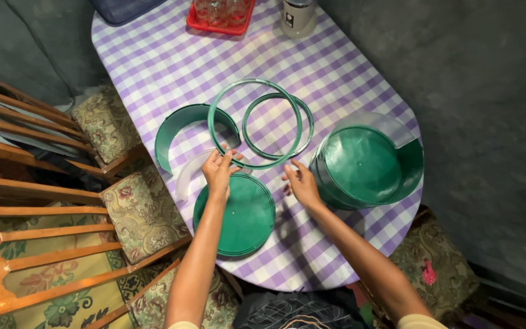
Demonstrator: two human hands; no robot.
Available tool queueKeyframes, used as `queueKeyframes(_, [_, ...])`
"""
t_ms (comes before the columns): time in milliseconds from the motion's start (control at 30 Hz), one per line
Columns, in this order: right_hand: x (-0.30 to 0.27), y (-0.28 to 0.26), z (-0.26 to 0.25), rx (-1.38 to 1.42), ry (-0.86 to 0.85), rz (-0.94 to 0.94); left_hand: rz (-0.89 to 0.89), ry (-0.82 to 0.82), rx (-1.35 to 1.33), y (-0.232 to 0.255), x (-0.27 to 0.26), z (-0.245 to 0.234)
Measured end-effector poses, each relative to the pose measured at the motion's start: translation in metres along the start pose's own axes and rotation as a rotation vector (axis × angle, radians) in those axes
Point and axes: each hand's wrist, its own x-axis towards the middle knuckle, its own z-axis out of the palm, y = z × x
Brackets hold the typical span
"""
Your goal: The person assembles green plastic containers by fitting lids onto cylindrical bodies and securing them with rings. The person repeatedly handles the containers, aligns the parts, and presses the lids into place on a checkered table.
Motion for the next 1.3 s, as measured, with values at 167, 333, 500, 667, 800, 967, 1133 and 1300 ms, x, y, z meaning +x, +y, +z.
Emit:
queueKeyframes(167, [0.048, 0.049, 0.008, 0.356, 0.062, 0.086, -0.064, -0.048, 0.013, -0.026, 0.013, 0.014])
queueKeyframes(333, [0.08, 0.073, 0.014, 0.501, 0.178, 0.188, -0.134, -0.069, 0.127, -0.034, 0.034, 0.034])
queueKeyframes(500, [0.103, 0.079, 0.019, 0.568, 0.312, 0.201, -0.226, -0.071, 0.19, -0.049, 0.045, 0.055])
queueKeyframes(667, [0.126, 0.08, 0.024, 0.538, 0.396, 0.213, -0.086, -0.085, 0.37, -0.082, 0.057, 0.074])
queueKeyframes(800, [0.138, 0.082, 0.017, 0.507, 0.425, 0.209, -0.352, 0.008, 0.381, -0.111, 0.069, 0.088])
queueKeyframes(967, [0.144, 0.083, 0.013, 0.496, 0.402, 0.261, -0.345, 0.044, 0.322, -0.125, 0.069, 0.089])
queueKeyframes(1133, [0.137, 0.085, 0.014, 0.402, 0.398, 0.272, -0.372, 0.081, 0.45, -0.128, 0.055, 0.086])
queueKeyframes(1300, [0.13, 0.086, 0.014, 0.242, 0.37, 0.358, -0.213, 0.065, 0.64, -0.138, 0.054, 0.081])
